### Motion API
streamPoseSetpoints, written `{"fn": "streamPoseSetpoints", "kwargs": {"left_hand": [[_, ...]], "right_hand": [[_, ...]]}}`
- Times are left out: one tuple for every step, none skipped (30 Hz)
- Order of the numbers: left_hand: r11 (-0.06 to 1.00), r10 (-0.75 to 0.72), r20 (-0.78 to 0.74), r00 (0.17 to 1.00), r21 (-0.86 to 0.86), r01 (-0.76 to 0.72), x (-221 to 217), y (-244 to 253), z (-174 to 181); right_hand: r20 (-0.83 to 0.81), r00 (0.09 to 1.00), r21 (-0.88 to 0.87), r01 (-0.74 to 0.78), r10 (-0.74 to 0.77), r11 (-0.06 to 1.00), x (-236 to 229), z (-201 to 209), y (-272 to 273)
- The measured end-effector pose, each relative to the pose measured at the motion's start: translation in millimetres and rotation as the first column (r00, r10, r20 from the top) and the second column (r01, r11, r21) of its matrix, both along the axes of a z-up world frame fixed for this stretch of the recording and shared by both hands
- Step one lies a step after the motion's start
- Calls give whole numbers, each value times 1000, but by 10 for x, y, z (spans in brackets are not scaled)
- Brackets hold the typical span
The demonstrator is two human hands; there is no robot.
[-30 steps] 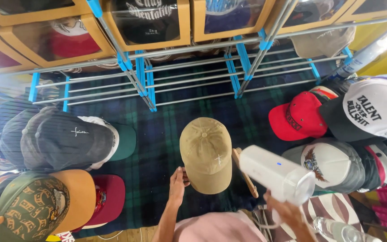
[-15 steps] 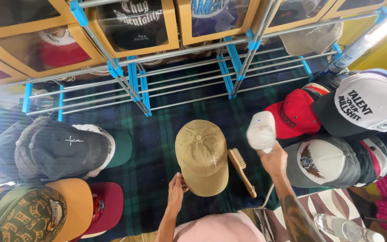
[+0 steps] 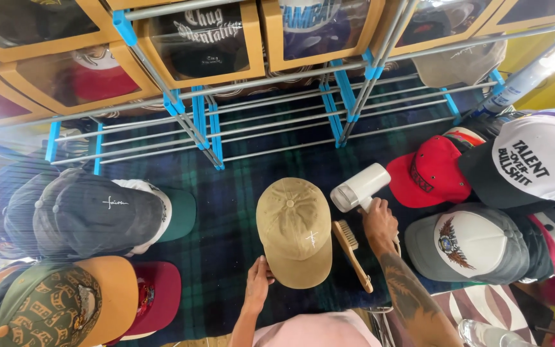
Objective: Cleaning and shaping baseball caps using a brush and a handheld steamer.
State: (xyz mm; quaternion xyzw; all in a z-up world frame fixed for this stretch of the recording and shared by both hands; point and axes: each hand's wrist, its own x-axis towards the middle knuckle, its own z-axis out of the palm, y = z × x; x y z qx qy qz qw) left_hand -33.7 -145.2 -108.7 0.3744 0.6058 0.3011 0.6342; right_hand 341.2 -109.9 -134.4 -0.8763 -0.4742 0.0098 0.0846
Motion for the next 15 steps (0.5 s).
{"fn": "streamPoseSetpoints", "kwargs": {"left_hand": [[1000, 3, -1, 1000, 1, -3, 1, 11, 12], [1000, -6, -9, 1000, 13, 6, 5, 12, 22], [1000, -15, -18, 1000, 25, 16, 8, 14, 30], [1000, -13, -19, 1000, 20, 13, 19, 5, 54], [1000, -24, -11, 1000, 12, 24, 29, -4, 78], [999, -37, -4, 999, 9, 37, 41, 27, 107], [999, -37, -4, 999, 10, 37, 56, 47, 134], [999, -46, -6, 999, 9, 46, 62, 39, 161], [998, -56, -9, 998, 8, 56, 69, 29, 188], [998, -57, -8, 998, 9, 57, 66, 29, 157], [999, -48, 18, 999, 19, 47, 63, 28, 127], [999, -37, 44, 998, 26, 36, 57, 17, 97], [999, -37, 46, 998, 26, 36, 66, 34, 101], [999, -40, 38, 999, 25, 39, 67, 31, 104], [999, -42, 30, 999, 24, 42, 68, 27, 106]], "right_hand": [[-1, 1000, 1, -3, 3, 1000, -4, -12, 10], [10, 1000, 2, -11, 11, 1000, -4, -26, 5], [20, 1000, 2, -20, 20, 1000, -5, -44, 1], [19, 1000, -3, -22, 23, 1000, -25, -79, -6], [78, 997, 17, -24, 23, 1000, -46, -114, -13], [137, 990, 42, -25, 19, 999, -63, -143, 13], [137, 990, 43, -26, 20, 999, -92, -114, 33], [123, 992, 39, -27, 22, 999, -129, -91, 21], [109, 994, 34, -28, 24, 999, -166, -67, 7], [110, 994, 35, -26, 22, 999, -161, -78, 14], [86, 996, 32, -25, 22, 999, -158, -89, 20], [61, 998, 28, -24, 23, 999, -157, -99, 20], [62, 998, 27, -24, 22, 999, -122, -137, 32], [65, 997, 37, -44, 42, 998, -95, -181, 21], [67, 996, 46, -65, 62, 997, -70, -226, 9]]}}
